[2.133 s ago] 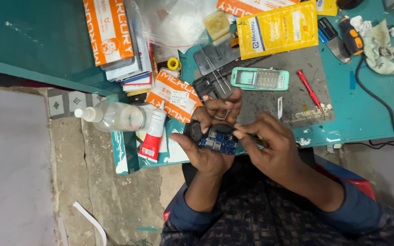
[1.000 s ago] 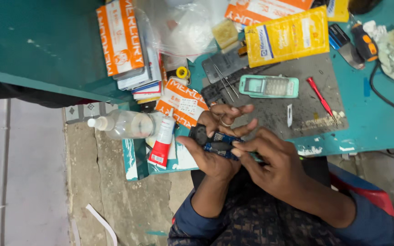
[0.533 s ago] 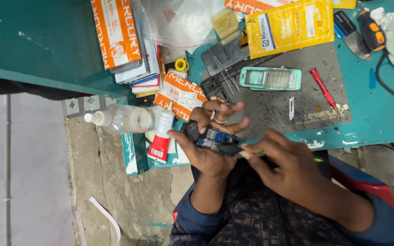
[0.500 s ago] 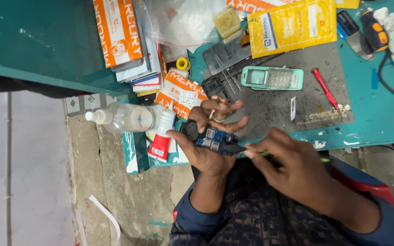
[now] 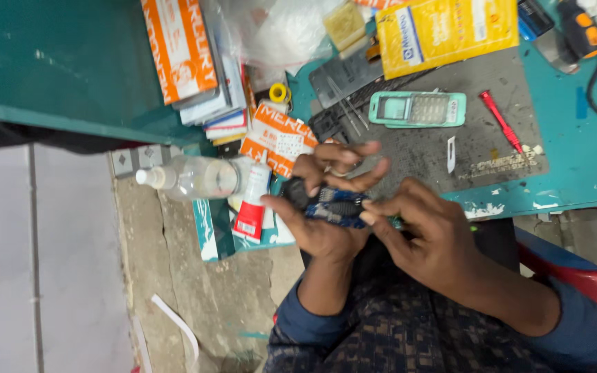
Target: The person repairs a feature phone at a workbench. They hold the phone's main board, apply liquid from a bottle onto it, press the keypad and screen assembly into place, reposition the board, and then use a screwdriver and a soldering iron on the board resting on the bench mat.
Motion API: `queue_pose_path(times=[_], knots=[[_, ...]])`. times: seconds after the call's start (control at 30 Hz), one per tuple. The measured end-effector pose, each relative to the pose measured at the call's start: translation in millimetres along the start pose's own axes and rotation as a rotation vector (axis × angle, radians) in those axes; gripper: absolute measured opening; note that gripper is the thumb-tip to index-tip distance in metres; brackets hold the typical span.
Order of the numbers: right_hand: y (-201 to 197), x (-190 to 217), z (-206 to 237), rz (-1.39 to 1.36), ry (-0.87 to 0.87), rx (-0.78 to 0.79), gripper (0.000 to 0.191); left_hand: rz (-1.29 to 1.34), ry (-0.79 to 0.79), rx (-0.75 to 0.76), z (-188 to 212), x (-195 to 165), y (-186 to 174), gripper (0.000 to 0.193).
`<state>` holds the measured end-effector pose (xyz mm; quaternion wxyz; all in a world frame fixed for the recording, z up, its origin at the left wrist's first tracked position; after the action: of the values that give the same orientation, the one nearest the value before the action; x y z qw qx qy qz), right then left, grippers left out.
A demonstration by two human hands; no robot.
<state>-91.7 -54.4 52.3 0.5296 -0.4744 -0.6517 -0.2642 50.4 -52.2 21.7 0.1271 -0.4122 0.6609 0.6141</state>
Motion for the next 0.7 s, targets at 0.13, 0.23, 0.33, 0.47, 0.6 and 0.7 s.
queue_pose_path(times=[0.13, 0.23, 0.33, 0.47, 0.6, 0.7], knots=[[2, -14, 9, 0.042, 0.071, 0.005, 0.014, 0.08, 0.059, -0.067, -3, -12, -6, 0.067], [4, -16, 14, 0.037, 0.039, 0.005, 0.017, 0.088, 0.018, -0.08, -4, -8, -7, 0.064], [6, -6, 18, 0.005, -0.055, 0.025, 0.019, 0.147, -0.03, -0.039, -3, -2, -2, 0.065], [-6, -8, 14, 0.042, -0.013, -0.005, 0.015, 0.238, -0.028, -0.057, -3, -4, -3, 0.066], [-23, 1, 7, 0.146, -0.058, -0.082, 0.015, 0.308, -0.128, -0.055, -4, 1, 1, 0.067], [-29, 7, 6, 0.147, -0.077, -0.108, 0.016, 0.287, -0.139, -0.045, -5, 1, 4, 0.064]])
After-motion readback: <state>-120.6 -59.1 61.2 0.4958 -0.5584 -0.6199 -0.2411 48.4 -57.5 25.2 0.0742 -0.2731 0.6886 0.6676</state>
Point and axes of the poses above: each hand's wrist, its own z-axis away from the middle knuckle, its own y-axis out of the palm, x = y × z, the point moved 10 cm from there along -z, towards the middle knuckle, and after that the axes turned 13 degrees about -z, right-handed, at the moved point
